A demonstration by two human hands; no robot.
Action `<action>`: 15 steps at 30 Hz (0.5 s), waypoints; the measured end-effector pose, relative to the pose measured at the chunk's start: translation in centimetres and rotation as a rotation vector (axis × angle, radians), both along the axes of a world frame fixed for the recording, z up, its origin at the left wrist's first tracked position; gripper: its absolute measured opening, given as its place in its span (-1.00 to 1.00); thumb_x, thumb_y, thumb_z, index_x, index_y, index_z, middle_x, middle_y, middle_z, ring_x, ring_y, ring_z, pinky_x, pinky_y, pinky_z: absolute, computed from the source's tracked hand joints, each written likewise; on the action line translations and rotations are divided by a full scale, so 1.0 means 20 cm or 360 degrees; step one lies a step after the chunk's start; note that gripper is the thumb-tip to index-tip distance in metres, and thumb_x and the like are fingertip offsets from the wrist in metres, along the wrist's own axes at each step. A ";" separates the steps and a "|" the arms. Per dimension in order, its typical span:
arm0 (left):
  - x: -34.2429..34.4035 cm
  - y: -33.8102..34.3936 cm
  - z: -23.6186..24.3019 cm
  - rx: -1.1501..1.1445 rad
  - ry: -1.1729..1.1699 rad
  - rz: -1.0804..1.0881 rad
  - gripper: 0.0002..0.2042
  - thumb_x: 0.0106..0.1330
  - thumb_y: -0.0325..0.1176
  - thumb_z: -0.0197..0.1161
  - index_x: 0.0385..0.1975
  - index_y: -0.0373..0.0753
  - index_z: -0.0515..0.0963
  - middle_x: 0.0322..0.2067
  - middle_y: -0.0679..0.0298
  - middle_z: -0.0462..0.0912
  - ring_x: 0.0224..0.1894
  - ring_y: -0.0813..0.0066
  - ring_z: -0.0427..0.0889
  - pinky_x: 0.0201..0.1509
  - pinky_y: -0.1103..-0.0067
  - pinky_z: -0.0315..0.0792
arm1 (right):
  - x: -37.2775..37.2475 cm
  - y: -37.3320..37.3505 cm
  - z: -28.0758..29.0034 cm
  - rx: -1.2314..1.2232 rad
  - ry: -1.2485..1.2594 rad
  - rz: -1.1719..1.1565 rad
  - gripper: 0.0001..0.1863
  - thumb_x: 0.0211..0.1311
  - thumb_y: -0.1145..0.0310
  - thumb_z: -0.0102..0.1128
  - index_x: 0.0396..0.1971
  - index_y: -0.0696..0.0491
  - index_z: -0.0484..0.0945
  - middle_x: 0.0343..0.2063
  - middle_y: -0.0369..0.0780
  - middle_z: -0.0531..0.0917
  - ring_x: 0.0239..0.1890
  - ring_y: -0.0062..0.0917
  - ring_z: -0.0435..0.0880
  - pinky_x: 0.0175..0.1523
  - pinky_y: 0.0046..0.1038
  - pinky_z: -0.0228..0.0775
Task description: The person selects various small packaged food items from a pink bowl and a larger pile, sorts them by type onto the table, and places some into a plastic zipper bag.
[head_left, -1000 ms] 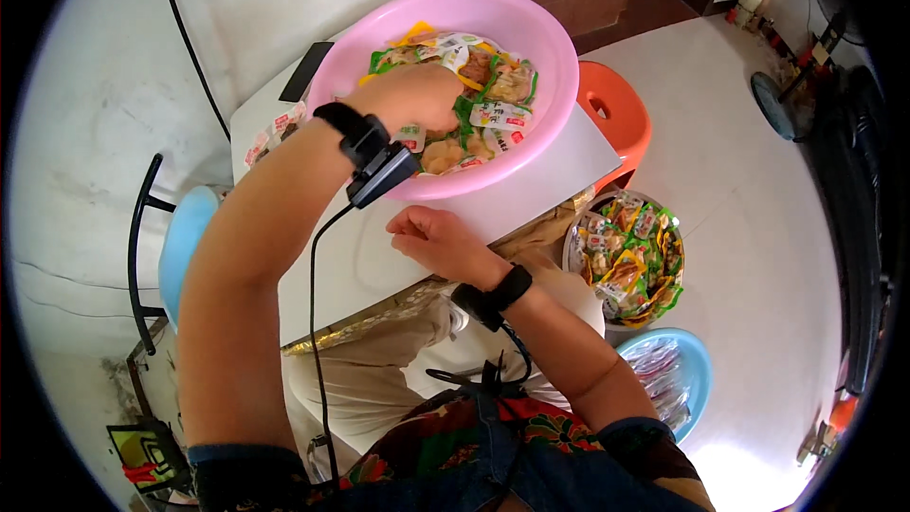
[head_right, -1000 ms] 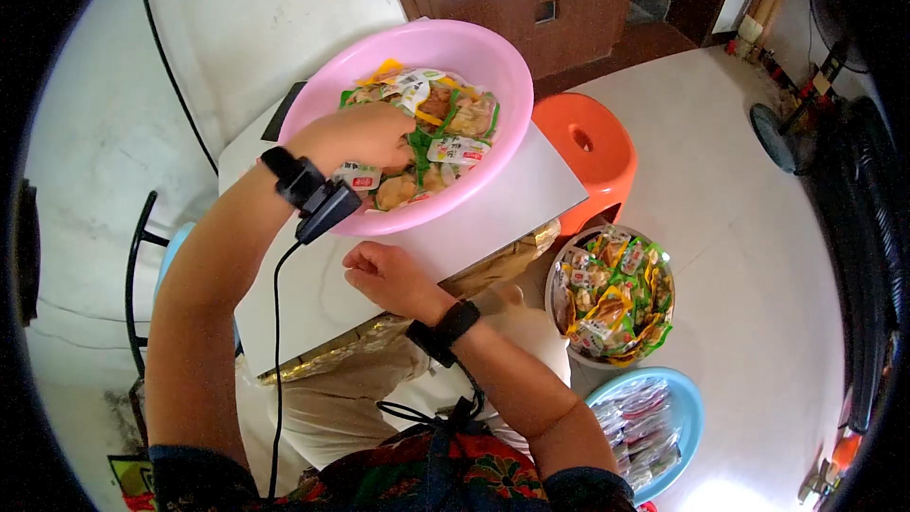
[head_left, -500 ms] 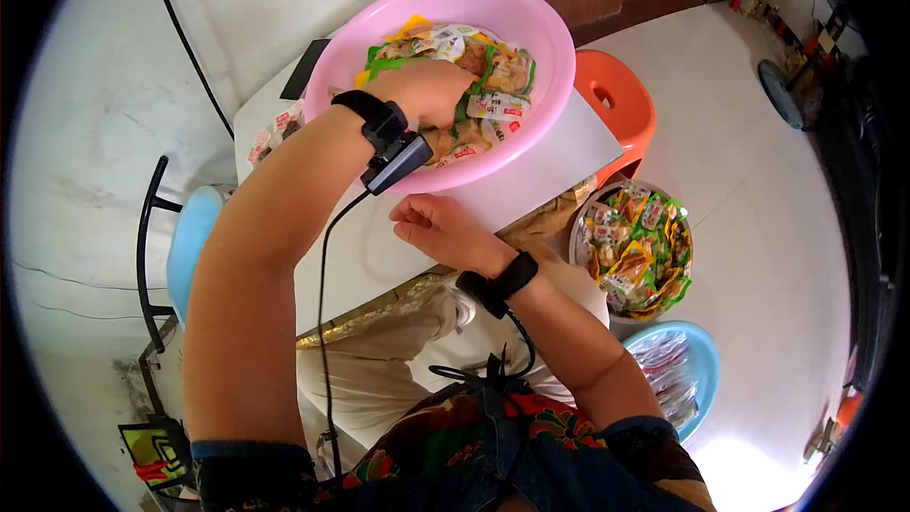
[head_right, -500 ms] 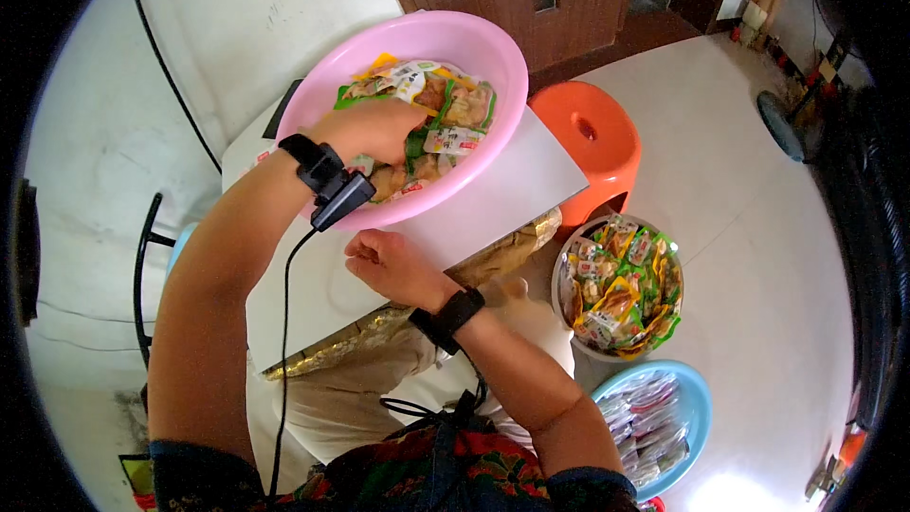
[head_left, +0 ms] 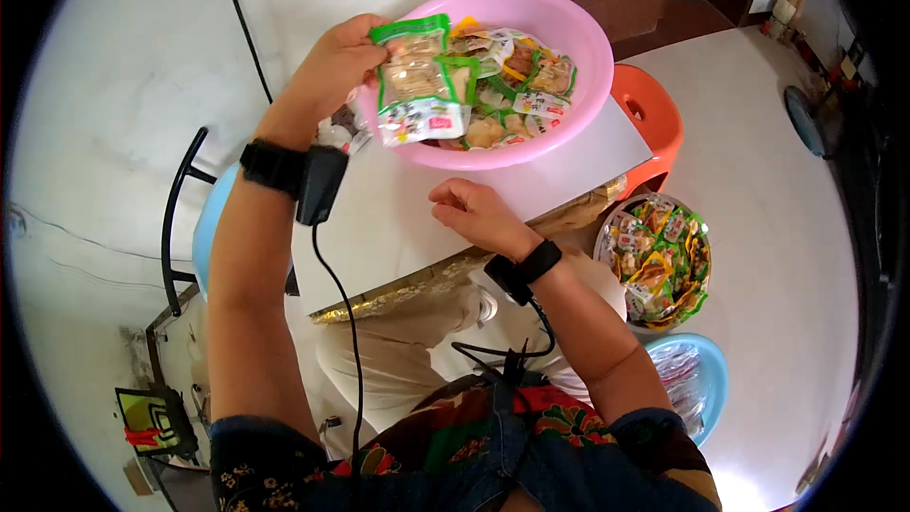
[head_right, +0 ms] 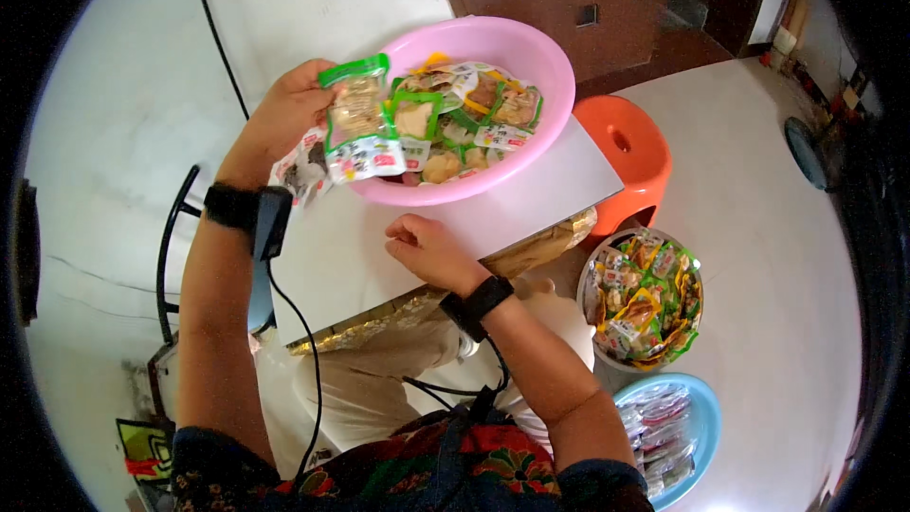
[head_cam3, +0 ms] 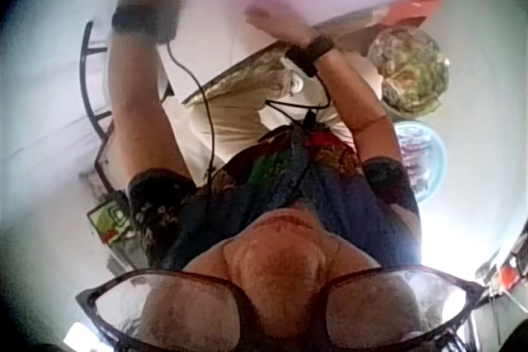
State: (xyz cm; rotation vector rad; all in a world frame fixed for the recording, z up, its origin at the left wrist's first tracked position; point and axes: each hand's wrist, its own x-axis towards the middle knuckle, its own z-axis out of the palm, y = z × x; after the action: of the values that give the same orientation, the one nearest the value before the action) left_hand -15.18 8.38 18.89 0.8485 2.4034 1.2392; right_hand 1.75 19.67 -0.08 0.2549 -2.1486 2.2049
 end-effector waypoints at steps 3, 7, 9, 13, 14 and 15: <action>0.07 -0.21 -0.04 0.0331 -0.0270 0.0000 -0.85 0.31 -0.50 0.07 -0.16 -0.26 0.48 -0.30 0.33 0.60 -0.32 0.57 0.58 -0.24 0.61 0.48 | 0.00 0.01 -0.02 0.0128 -0.0032 0.0020 -0.77 0.19 0.37 0.19 -0.20 0.18 0.52 -0.46 -0.37 0.50 -0.39 -0.72 0.43 -0.24 -0.61 0.36; 0.15 -0.59 -0.26 0.0267 -0.0545 0.0335 -0.82 0.19 -0.63 -0.04 -0.29 -0.25 0.46 -0.39 0.31 0.56 -0.37 0.54 0.55 -0.27 0.64 0.46 | 0.01 0.01 -0.03 0.0204 -0.0001 -0.0015 -0.75 0.19 0.35 0.19 -0.20 0.18 0.51 -0.46 -0.36 0.50 -0.39 -0.70 0.43 -0.25 -0.59 0.36; 0.14 -0.80 -0.46 0.0275 -0.0679 0.0449 -0.82 0.13 -0.65 -0.07 -0.38 -0.23 0.43 -0.49 0.31 0.51 -0.50 0.54 0.48 -0.41 0.66 0.40 | 0.01 -0.01 -0.01 0.0219 0.0019 0.0025 -0.75 0.19 0.34 0.18 -0.21 0.18 0.51 -0.47 -0.34 0.50 -0.40 -0.68 0.43 -0.25 -0.58 0.35; 0.18 -0.94 -0.74 -0.0034 -0.0526 0.0857 -0.86 0.13 -0.61 -0.05 -0.43 -0.24 0.45 -0.52 0.30 0.53 -0.58 0.60 0.41 -0.51 0.69 0.32 | 0.02 -0.03 -0.01 0.0199 0.0102 -0.0043 -0.73 0.13 0.30 0.15 -0.29 0.20 0.52 -0.53 -0.18 0.57 -0.46 -0.46 0.55 -0.30 -0.42 0.39; 0.14 -1.00 -0.81 -0.0034 -0.0531 0.0876 -0.86 0.13 -0.61 -0.05 -0.43 -0.24 0.45 -0.52 0.30 0.53 -0.58 0.60 0.41 -0.51 0.69 0.32 | 0.01 -0.05 0.00 0.0257 0.0097 -0.0009 -0.74 0.12 0.29 0.15 -0.29 0.18 0.52 -0.52 -0.17 0.58 -0.43 -0.40 0.57 -0.28 -0.39 0.40; 0.10 -1.05 -0.88 -0.0100 0.0011 0.0894 -0.86 0.15 -0.60 -0.05 -0.41 -0.26 0.46 -0.51 0.30 0.54 -0.55 0.58 0.44 -0.48 0.68 0.35 | 0.02 -0.07 0.00 0.0319 0.0080 0.0027 -0.74 0.12 0.28 0.15 -0.30 0.16 0.52 -0.51 -0.17 0.59 -0.41 -0.35 0.59 -0.26 -0.35 0.41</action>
State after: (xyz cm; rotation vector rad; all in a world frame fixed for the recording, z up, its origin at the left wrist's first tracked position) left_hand -13.13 -12.64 1.29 0.1494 2.7704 1.3240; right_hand 2.06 18.21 -0.01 0.3343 -2.3492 1.9687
